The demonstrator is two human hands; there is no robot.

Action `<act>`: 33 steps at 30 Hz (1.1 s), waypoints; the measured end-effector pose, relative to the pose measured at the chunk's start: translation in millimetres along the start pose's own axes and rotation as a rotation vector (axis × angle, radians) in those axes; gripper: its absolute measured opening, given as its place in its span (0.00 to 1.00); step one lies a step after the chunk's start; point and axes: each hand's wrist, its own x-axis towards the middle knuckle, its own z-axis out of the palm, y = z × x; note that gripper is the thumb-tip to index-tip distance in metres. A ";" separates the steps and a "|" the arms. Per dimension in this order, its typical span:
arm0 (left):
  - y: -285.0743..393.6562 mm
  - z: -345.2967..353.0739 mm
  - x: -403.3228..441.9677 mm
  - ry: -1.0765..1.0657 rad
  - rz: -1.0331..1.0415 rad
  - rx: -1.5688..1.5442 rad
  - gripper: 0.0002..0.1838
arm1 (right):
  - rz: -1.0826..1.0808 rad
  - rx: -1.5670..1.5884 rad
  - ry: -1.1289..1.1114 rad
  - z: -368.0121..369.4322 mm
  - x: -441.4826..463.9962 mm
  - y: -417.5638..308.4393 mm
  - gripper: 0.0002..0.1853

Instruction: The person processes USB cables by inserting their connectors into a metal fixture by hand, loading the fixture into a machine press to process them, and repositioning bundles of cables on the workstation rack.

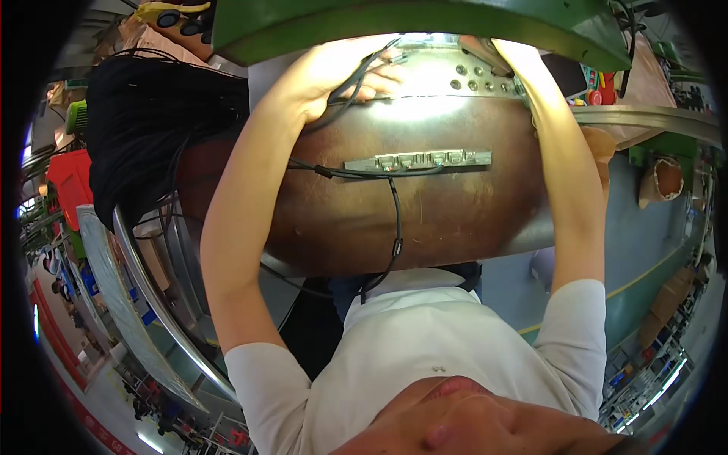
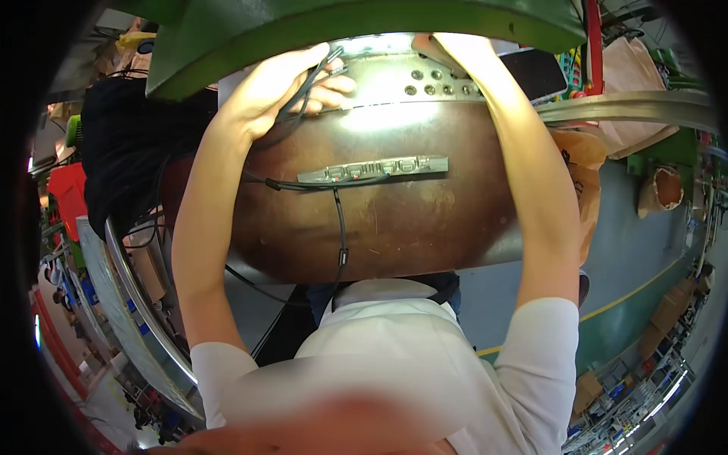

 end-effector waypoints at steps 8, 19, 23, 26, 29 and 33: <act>7.6 -3.3 -18.7 -0.132 0.086 0.351 0.15 | 0.075 -0.497 -0.056 37.1 -48.9 -39.5 0.15; -22.3 4.0 -91.8 0.102 0.143 0.201 0.18 | 0.101 -0.508 -0.067 114.6 -67.5 -74.8 0.23; -36.6 -6.6 -125.1 0.119 0.123 0.145 0.19 | -0.005 -0.469 -0.054 106.3 -67.2 -75.6 0.19; -24.4 -80.6 -170.8 0.287 0.479 -0.358 0.17 | -0.067 -0.496 -0.103 67.2 -61.1 -60.1 0.18; 16.0 -174.9 -174.4 0.953 0.764 0.352 0.21 | -0.260 -0.741 -0.081 48.1 -80.4 -28.5 0.17; -12.3 -194.4 -141.7 1.330 0.368 1.131 0.29 | -0.673 -1.159 0.091 60.5 -85.1 -38.5 0.19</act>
